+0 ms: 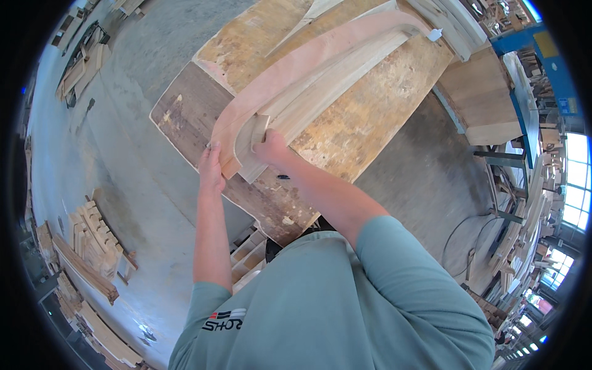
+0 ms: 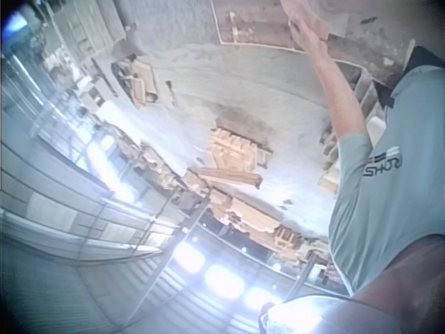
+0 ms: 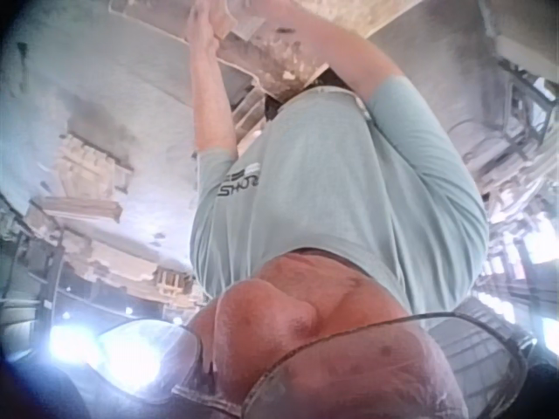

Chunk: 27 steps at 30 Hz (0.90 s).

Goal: The person shapes small wooden blocks using a band saw, then moves to a workbench to inspect and handle larger curved wooden furniture components.

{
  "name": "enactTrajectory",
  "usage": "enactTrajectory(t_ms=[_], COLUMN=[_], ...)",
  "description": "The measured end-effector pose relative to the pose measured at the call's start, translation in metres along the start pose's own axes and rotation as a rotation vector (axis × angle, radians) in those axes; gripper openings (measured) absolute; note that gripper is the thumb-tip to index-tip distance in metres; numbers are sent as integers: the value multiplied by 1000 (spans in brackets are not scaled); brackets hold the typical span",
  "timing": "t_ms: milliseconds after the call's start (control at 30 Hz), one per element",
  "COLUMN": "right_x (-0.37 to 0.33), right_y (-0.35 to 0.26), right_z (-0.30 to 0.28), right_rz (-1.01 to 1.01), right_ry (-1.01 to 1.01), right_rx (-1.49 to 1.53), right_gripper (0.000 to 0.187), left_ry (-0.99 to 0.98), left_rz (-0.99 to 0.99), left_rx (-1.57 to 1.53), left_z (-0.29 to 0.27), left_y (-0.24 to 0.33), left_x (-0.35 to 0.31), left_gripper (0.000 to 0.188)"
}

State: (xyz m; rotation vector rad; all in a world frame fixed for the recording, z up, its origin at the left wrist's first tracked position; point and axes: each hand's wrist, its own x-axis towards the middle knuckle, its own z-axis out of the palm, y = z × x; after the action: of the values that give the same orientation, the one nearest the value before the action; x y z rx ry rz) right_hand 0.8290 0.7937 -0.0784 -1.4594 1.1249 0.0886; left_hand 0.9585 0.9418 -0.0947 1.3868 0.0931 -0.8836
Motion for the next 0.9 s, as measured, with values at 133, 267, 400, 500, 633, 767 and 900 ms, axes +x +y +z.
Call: enactTrajectory(t_ms=[133, 267, 400, 500, 633, 767, 900], right_x=[-3, -21, -40, -54, -72, -87, -102], right_y=[31, 43, 56, 64, 72, 89, 102], right_z=[-23, -47, -76, -97, -135, -188, -255], right_rz=[2, 24, 29, 58, 76, 6, -63], right_ry=[-215, -319, -482, -604, -725, -759, -737], right_rx=[507, 618, 817, 923, 971, 977, 945], right_gripper=[35, 35, 36, 37, 38, 37, 36], left_ry=[22, 281, 561, 267, -25, -190, -242], left_rz=[43, 208, 596, 523, 394, 357, 361], left_rx=[23, 160, 428, 546, 422, 364, 485], left_z=[-2, -10, 9, 43, 121, 175, 245], left_y=[-5, -8, -6, -26, -44, -65, -59], left_x=[-1, -10, -74, -114, -142, -157, -184], left_gripper=[39, 36, 29, 25, 25, 26, 27])
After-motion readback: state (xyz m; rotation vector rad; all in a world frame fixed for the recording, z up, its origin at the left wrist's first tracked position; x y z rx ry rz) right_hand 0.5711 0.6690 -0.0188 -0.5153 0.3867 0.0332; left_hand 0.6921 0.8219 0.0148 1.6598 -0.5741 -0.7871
